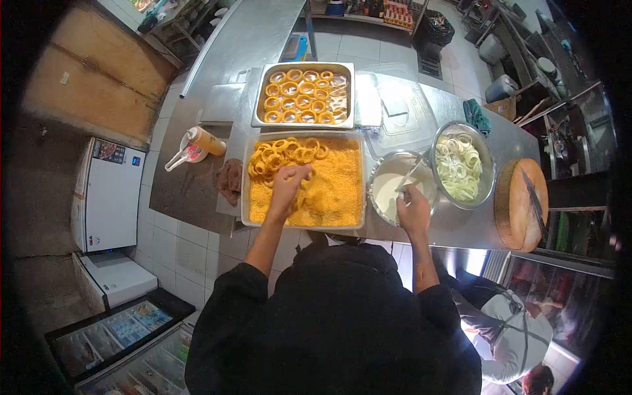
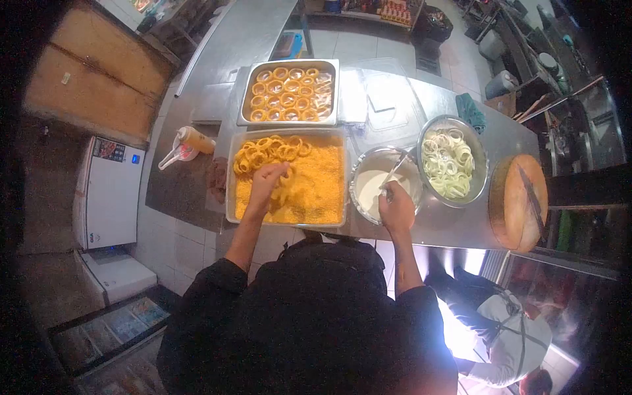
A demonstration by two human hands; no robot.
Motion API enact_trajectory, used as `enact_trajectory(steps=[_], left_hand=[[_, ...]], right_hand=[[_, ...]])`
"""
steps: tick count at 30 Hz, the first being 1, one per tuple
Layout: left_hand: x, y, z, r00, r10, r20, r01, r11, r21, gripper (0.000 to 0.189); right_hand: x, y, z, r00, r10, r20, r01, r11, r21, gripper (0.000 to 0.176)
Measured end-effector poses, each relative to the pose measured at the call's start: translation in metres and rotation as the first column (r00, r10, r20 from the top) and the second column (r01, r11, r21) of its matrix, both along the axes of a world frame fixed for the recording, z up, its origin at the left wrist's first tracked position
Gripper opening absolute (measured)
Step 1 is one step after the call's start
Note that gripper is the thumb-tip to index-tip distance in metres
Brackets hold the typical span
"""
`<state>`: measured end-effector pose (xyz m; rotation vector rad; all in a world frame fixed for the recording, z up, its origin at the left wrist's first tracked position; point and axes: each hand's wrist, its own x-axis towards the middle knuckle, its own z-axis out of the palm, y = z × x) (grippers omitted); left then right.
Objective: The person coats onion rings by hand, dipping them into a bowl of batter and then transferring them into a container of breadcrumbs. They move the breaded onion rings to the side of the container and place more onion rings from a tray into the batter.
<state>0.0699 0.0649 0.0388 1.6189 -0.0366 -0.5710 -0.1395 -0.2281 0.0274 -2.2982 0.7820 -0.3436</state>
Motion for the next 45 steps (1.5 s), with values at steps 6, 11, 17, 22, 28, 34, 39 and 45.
enact_trajectory(steps=[6, 11, 17, 22, 28, 34, 39, 45], left_hand=[[0.036, -0.007, -0.018, 0.819, 0.08, 0.568, -0.314, 0.892, 0.326, 0.032], [0.039, -0.029, -0.01, 0.763, -0.145, 0.63, -0.356, 0.718, 0.598, 0.041], [0.018, -0.03, -0.015, 0.501, -0.352, 0.791, -0.434, 0.688, 0.581, 0.041], [-0.019, -0.011, -0.012, 0.569, -0.318, 0.758, -0.355, 0.737, 0.575, 0.038], [-0.056, 0.012, -0.021, 0.585, -0.397, 0.707, -0.301, 0.703, 0.644, 0.037], [-0.064, 0.021, -0.031, 0.622, -0.365, 0.693, -0.274, 0.728, 0.629, 0.035], [-0.061, 0.018, -0.033, 0.606, -0.39, 0.694, -0.267, 0.722, 0.639, 0.033], [-0.063, 0.02, -0.038, 0.617, -0.376, 0.692, -0.275, 0.72, 0.637, 0.031]], right_hand=[[0.0, 0.0, 0.002, 0.999, 0.02, -0.035, -0.021, 0.999, -0.031, 0.021], [-0.002, -0.003, -0.003, 0.999, 0.021, 0.024, -0.021, 1.0, 0.012, 0.023], [-0.008, -0.011, -0.003, 0.986, 0.103, -0.128, -0.118, 0.986, -0.121, 0.028], [-0.002, -0.008, 0.002, 0.912, 0.233, -0.338, -0.285, 0.952, -0.113, 0.029], [0.01, -0.011, 0.005, 0.817, 0.346, -0.461, -0.414, 0.909, -0.051, 0.027], [0.007, -0.029, 0.009, 0.796, 0.424, -0.433, -0.487, 0.872, -0.041, 0.037], [0.007, -0.031, 0.05, 0.948, 0.3, -0.111, -0.308, 0.949, -0.066, 0.04], [0.017, -0.019, 0.083, 0.979, 0.18, 0.099, -0.17, 0.98, -0.102, 0.036]])
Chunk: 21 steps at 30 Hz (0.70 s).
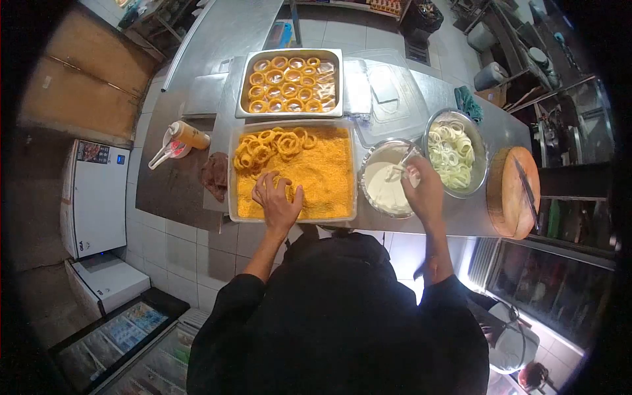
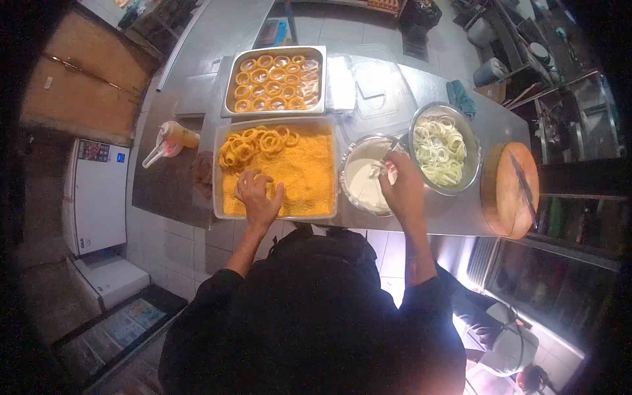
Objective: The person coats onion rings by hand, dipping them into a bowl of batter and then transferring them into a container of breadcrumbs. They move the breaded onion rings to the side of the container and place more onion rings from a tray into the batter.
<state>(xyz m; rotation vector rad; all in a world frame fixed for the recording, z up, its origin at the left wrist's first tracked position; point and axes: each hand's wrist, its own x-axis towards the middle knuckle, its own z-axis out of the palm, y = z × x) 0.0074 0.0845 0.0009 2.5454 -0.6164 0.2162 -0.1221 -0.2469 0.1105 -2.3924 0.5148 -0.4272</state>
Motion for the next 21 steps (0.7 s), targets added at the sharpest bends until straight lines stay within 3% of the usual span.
enact_trajectory(steps=[4, 6, 7, 11, 14, 16, 17, 19, 20, 21], left_hand=[[0.0, -0.003, 0.004, 1.0, 0.008, -0.026, -0.009, 1.0, -0.026, 0.033], [0.0, 0.0, -0.002, 1.0, 0.014, 0.002, -0.014, 0.999, -0.032, 0.032], [0.0, -0.001, -0.003, 1.0, 0.014, 0.028, -0.013, 0.999, -0.043, 0.032], [0.001, 0.0, -0.001, 1.0, 0.008, 0.01, -0.007, 0.996, -0.093, 0.03], [0.003, -0.003, 0.0, 1.0, -0.013, -0.014, 0.012, 0.996, -0.089, 0.029], [0.001, -0.001, 0.002, 0.991, -0.021, -0.132, 0.007, 0.995, -0.101, 0.031], [0.002, 0.0, 0.001, 0.991, -0.021, -0.132, 0.008, 0.995, -0.098, 0.031], [0.004, 0.0, -0.003, 0.993, -0.047, -0.105, 0.034, 0.992, -0.121, 0.03], [0.003, -0.001, -0.006, 0.993, -0.042, -0.106, 0.029, 0.992, -0.121, 0.03], [0.002, -0.001, -0.006, 0.997, -0.028, -0.073, 0.017, 0.99, -0.141, 0.031]], right_hand=[[-0.003, 0.014, -0.034, 0.987, 0.027, -0.157, -0.028, 1.0, -0.004, 0.036], [-0.006, 0.013, -0.047, 0.856, 0.171, -0.487, -0.113, 0.983, 0.147, 0.037], [-0.008, 0.019, -0.063, 0.953, 0.05, -0.299, -0.026, 0.996, 0.083, 0.039], [-0.012, 0.01, -0.071, 0.935, 0.088, -0.343, -0.067, 0.995, 0.074, 0.04], [-0.009, 0.006, -0.07, 0.959, -0.004, -0.284, 0.013, 1.0, 0.028, 0.041], [-0.008, 0.004, -0.056, 0.888, 0.152, -0.434, -0.087, 0.982, 0.166, 0.04], [-0.009, 0.008, -0.056, 0.888, 0.153, -0.433, -0.086, 0.982, 0.169, 0.04], [-0.009, 0.015, -0.055, 0.972, 0.009, -0.235, 0.004, 0.999, 0.055, 0.038], [-0.009, 0.012, -0.055, 0.972, 0.014, -0.236, -0.001, 0.999, 0.054, 0.038], [-0.009, 0.008, -0.055, 0.925, 0.074, -0.373, -0.062, 0.997, 0.044, 0.036]])
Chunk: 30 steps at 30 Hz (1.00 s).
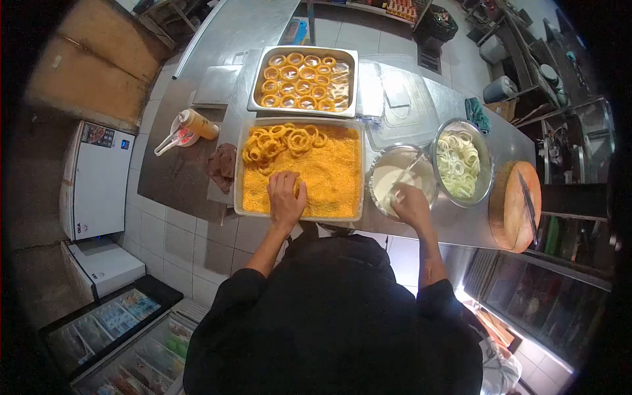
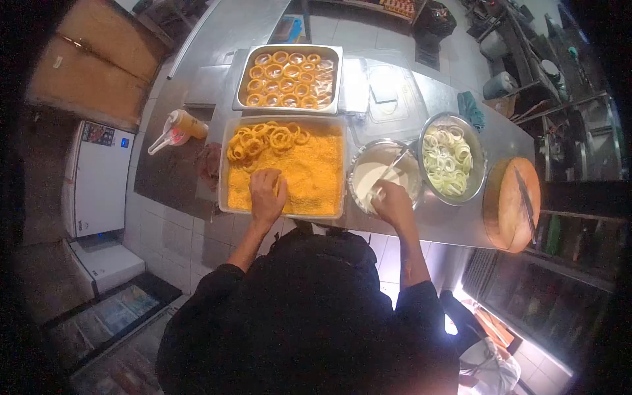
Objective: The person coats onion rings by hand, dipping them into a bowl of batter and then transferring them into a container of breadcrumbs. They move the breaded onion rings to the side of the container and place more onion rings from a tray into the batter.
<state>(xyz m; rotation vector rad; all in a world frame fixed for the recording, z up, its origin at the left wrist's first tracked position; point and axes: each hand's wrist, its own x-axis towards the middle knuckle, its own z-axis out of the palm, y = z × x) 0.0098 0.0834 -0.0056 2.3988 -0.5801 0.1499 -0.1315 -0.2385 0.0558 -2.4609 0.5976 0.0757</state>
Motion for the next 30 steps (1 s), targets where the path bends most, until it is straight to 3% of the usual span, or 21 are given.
enact_trajectory(steps=[1, 2, 4, 8, 10, 11, 13, 14, 16, 17, 19, 20, 22, 23, 25, 26, 28, 29, 30], left_hand=[[0.0, 0.001, 0.0, 0.999, 0.012, 0.034, -0.011, 1.0, -0.02, 0.032], [0.0, 0.002, 0.0, 0.999, 0.011, 0.035, -0.01, 1.0, -0.019, 0.032], [-0.001, 0.003, 0.005, 0.994, 0.112, -0.001, -0.112, 0.994, 0.015, 0.038], [0.0, 0.005, 0.01, 0.97, 0.172, -0.173, -0.178, 0.984, -0.019, 0.04], [-0.001, 0.007, 0.003, 0.965, 0.163, -0.203, -0.187, 0.977, -0.107, 0.042], [-0.002, 0.008, -0.001, 0.965, 0.165, -0.205, -0.189, 0.976, -0.106, 0.042], [-0.003, 0.007, -0.002, 0.981, 0.167, -0.095, -0.176, 0.98, -0.097, 0.042], [-0.004, 0.006, -0.002, 0.982, 0.162, -0.096, -0.171, 0.98, -0.097, 0.042], [-0.003, 0.005, 0.001, 0.972, 0.185, -0.147, -0.198, 0.977, -0.084, 0.042], [-0.003, 0.004, 0.002, 0.971, 0.187, -0.147, -0.201, 0.976, -0.085, 0.042], [-0.002, 0.004, 0.002, 0.983, 0.169, -0.067, -0.176, 0.978, -0.11, 0.037], [-0.003, 0.004, 0.002, 0.984, 0.167, -0.067, -0.174, 0.979, -0.109, 0.037], [-0.001, 0.001, 0.004, 0.982, 0.184, -0.033, -0.186, 0.979, -0.085, 0.031], [-0.001, 0.0, 0.005, 0.981, 0.19, -0.034, -0.192, 0.978, -0.086, 0.031], [0.0, 0.002, 0.001, 0.981, 0.192, -0.029, -0.194, 0.976, -0.101, 0.026], [-0.001, 0.002, 0.0, 0.982, 0.188, -0.029, -0.19, 0.977, -0.1, 0.026], [0.0, 0.001, 0.0, 0.984, 0.178, 0.019, -0.177, 0.982, -0.073, 0.024], [-0.001, 0.002, 0.0, 0.983, 0.184, 0.02, -0.182, 0.981, -0.072, 0.024], [-0.002, 0.001, 0.003, 0.982, 0.187, 0.007, -0.186, 0.98, -0.066, 0.023]], right_hand=[[0.0, -0.001, 0.0, 0.988, 0.062, -0.142, -0.064, 0.998, -0.009, 0.033], [-0.001, 0.002, -0.003, 0.988, 0.061, -0.14, -0.063, 0.998, -0.008, 0.033], [-0.001, 0.008, -0.007, 0.984, -0.058, 0.171, 0.074, 0.993, -0.088, 0.033], [-0.003, 0.004, -0.007, 1.0, 0.007, 0.02, -0.008, 0.998, 0.065, 0.032], [0.0, 0.01, -0.003, 0.969, -0.155, 0.194, 0.14, 0.986, 0.087, 0.034], [0.0, 0.009, -0.002, 0.969, -0.153, 0.193, 0.139, 0.987, 0.087, 0.034], [-0.003, 0.003, -0.003, 1.0, 0.005, 0.015, -0.007, 0.995, 0.096, 0.03], [-0.003, 0.005, -0.006, 1.0, 0.0, 0.014, -0.002, 0.995, 0.096, 0.03], [0.0, 0.01, -0.012, 0.963, -0.08, 0.257, 0.059, 0.994, 0.087, 0.032], [0.0, 0.007, -0.012, 0.963, -0.077, 0.257, 0.056, 0.995, 0.086, 0.032], [-0.002, 0.003, -0.009, 1.0, 0.013, 0.01, -0.015, 0.983, 0.181, 0.029], [-0.002, 0.006, -0.011, 1.0, 0.011, 0.01, -0.013, 0.983, 0.182, 0.029], [0.002, 0.014, -0.014, 0.947, -0.131, 0.292, 0.113, 0.991, 0.078, 0.032], [0.002, 0.01, -0.015, 0.948, -0.125, 0.292, 0.107, 0.991, 0.077, 0.032], [-0.002, 0.002, -0.016, 0.999, 0.02, 0.033, -0.028, 0.971, 0.238, 0.029], [-0.003, 0.004, -0.02, 0.999, 0.016, 0.033, -0.024, 0.971, 0.239, 0.029], [0.002, 0.01, -0.02, 0.95, -0.047, 0.309, 0.039, 0.999, 0.031, 0.031], [0.003, 0.007, -0.019, 0.95, -0.042, 0.309, 0.034, 0.999, 0.032, 0.031], [0.002, 0.002, -0.019, 0.985, 0.019, 0.173, -0.038, 0.994, 0.105, 0.033]])
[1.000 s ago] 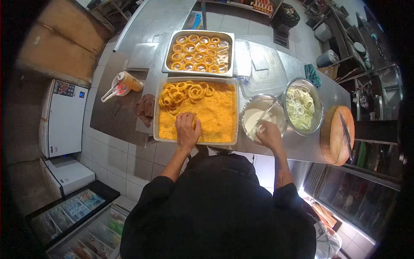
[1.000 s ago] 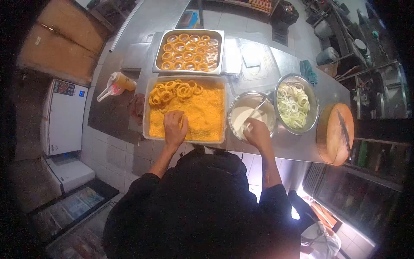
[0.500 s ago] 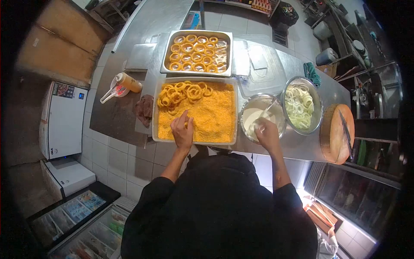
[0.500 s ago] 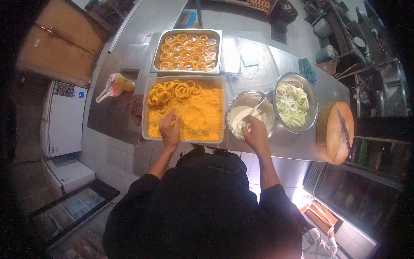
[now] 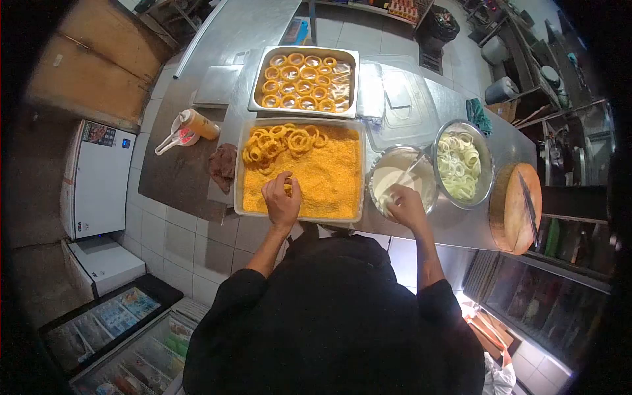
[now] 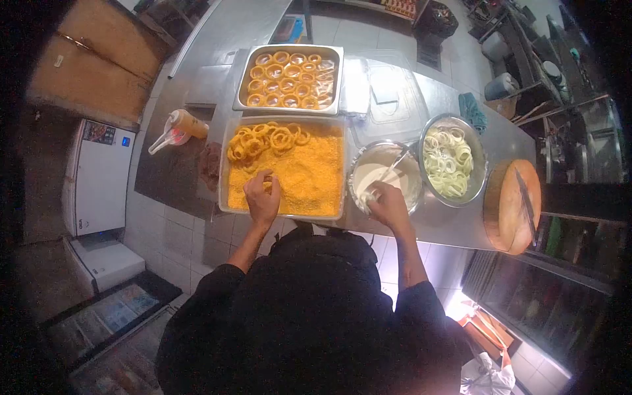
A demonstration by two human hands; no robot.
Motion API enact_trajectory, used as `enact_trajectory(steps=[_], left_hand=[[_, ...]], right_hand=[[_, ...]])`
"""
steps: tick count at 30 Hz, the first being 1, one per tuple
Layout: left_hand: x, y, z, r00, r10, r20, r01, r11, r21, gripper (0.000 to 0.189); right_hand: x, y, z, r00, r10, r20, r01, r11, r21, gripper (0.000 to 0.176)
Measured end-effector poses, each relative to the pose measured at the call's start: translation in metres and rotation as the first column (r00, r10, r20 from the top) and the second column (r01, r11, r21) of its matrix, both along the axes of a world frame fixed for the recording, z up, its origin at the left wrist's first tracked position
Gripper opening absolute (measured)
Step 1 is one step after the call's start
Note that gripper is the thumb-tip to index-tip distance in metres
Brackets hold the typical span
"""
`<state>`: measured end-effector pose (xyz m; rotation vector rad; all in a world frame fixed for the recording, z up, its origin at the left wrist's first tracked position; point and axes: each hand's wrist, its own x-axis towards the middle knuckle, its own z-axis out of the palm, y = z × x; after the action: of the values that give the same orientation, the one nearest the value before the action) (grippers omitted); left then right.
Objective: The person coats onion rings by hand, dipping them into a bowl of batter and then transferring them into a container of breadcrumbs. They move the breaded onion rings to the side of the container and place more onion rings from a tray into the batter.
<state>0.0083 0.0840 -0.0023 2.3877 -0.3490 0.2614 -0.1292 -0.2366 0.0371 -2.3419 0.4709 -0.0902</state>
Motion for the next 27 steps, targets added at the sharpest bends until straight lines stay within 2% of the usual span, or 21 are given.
enact_trajectory(steps=[1, 2, 4, 5, 7, 8, 10, 11, 13, 14, 16, 17, 19, 20, 22, 23, 25, 26, 27], left_hand=[[0.0, -0.001, 0.003, 1.0, -0.002, -0.013, 0.002, 1.0, 0.005, 0.022], [0.001, -0.001, 0.003, 1.0, -0.009, -0.012, 0.009, 1.0, 0.006, 0.022], [0.001, -0.001, 0.0, 1.0, -0.007, 0.012, 0.007, 1.0, 0.006, 0.02], [0.0, 0.001, -0.002, 1.0, -0.005, 0.011, 0.005, 1.0, 0.008, 0.02], [0.0, 0.0, -0.002, 1.0, -0.019, 0.002, 0.019, 1.0, 0.001, 0.018], [0.002, -0.001, -0.001, 1.0, -0.02, 0.003, 0.02, 1.0, -0.001, 0.018], [0.001, 0.0, 0.0, 1.0, -0.002, 0.019, 0.003, 0.999, -0.035, 0.015], [0.0, 0.0, 0.001, 1.0, 0.002, 0.018, -0.001, 0.999, -0.033, 0.015], [0.001, -0.001, 0.004, 0.999, 0.017, 0.032, -0.017, 1.0, -0.011, 0.014], [0.003, -0.003, 0.003, 0.999, 0.021, 0.033, -0.02, 1.0, -0.014, 0.014], [0.002, 0.0, 0.002, 0.998, -0.002, 0.056, 0.003, 1.0, -0.016, 0.015], [0.002, 0.001, 0.001, 0.998, 0.002, 0.056, -0.002, 1.0, -0.012, 0.015], [0.001, -0.001, 0.001, 0.999, 0.033, -0.041, -0.034, 0.999, -0.015, 0.019], [0.002, -0.002, 0.001, 0.999, 0.029, -0.041, -0.029, 0.999, -0.016, 0.019], [0.003, -0.002, 0.003, 0.999, 0.048, 0.015, -0.049, 0.997, 0.058, 0.022], [0.002, -0.001, 0.003, 0.999, 0.048, 0.016, -0.049, 0.997, 0.059, 0.022], [0.001, 0.0, -0.003, 0.998, 0.059, -0.023, -0.056, 0.994, 0.098, 0.026], [0.0, 0.002, -0.005, 0.998, 0.06, -0.021, -0.057, 0.993, 0.099, 0.026], [-0.001, 0.004, -0.008, 0.999, 0.032, -0.024, -0.028, 0.989, 0.148, 0.034]], right_hand=[[-0.002, -0.002, -0.001, 0.988, 0.08, -0.135, -0.07, 0.994, 0.079, 0.034], [-0.002, 0.001, -0.003, 0.988, 0.074, -0.133, -0.063, 0.995, 0.08, 0.034], [0.001, 0.007, -0.005, 0.987, -0.084, 0.136, 0.096, 0.992, -0.08, 0.038], [0.001, 0.007, -0.004, 0.987, -0.082, 0.135, 0.093, 0.993, -0.079, 0.038], [-0.002, 0.003, -0.005, 0.998, -0.002, -0.067, 0.005, 0.999, 0.053, 0.038], [-0.002, 0.003, -0.005, 0.998, -0.003, -0.065, 0.006, 0.999, 0.051, 0.038], [-0.001, 0.007, -0.006, 0.996, -0.004, 0.094, 0.011, 0.997, -0.073, 0.037], [-0.002, 0.008, -0.006, 0.996, 0.0, 0.094, 0.007, 0.997, -0.072, 0.037], [-0.001, 0.011, 0.006, 0.988, -0.061, -0.14, 0.078, 0.99, 0.118, 0.035], [0.002, 0.011, 0.012, 0.989, -0.058, -0.139, 0.074, 0.991, 0.115, 0.035], [0.009, 0.016, 0.023, 0.995, -0.1, -0.004, 0.1, 0.994, 0.038, 0.03], [0.012, 0.02, 0.028, 0.995, -0.095, -0.004, 0.095, 0.995, 0.042, 0.03], [0.023, 0.032, 0.045, 0.986, -0.086, 0.145, 0.075, 0.994, 0.079, 0.028], [0.028, 0.042, 0.054, 0.985, -0.091, 0.145, 0.08, 0.994, 0.078, 0.028], [0.042, 0.065, 0.069, 0.978, -0.025, 0.207, -0.021, 0.976, 0.216, 0.029], [0.045, 0.073, 0.069, 0.978, -0.026, 0.208, -0.02, 0.976, 0.217, 0.029], [0.048, 0.084, 0.067, 0.911, 0.281, 0.3, -0.284, 0.958, -0.035, 0.03], [0.046, 0.086, 0.064, 0.911, 0.281, 0.303, -0.285, 0.958, -0.034, 0.03], [0.043, 0.087, 0.06, 0.926, 0.271, 0.263, -0.283, 0.959, 0.01, 0.028]])
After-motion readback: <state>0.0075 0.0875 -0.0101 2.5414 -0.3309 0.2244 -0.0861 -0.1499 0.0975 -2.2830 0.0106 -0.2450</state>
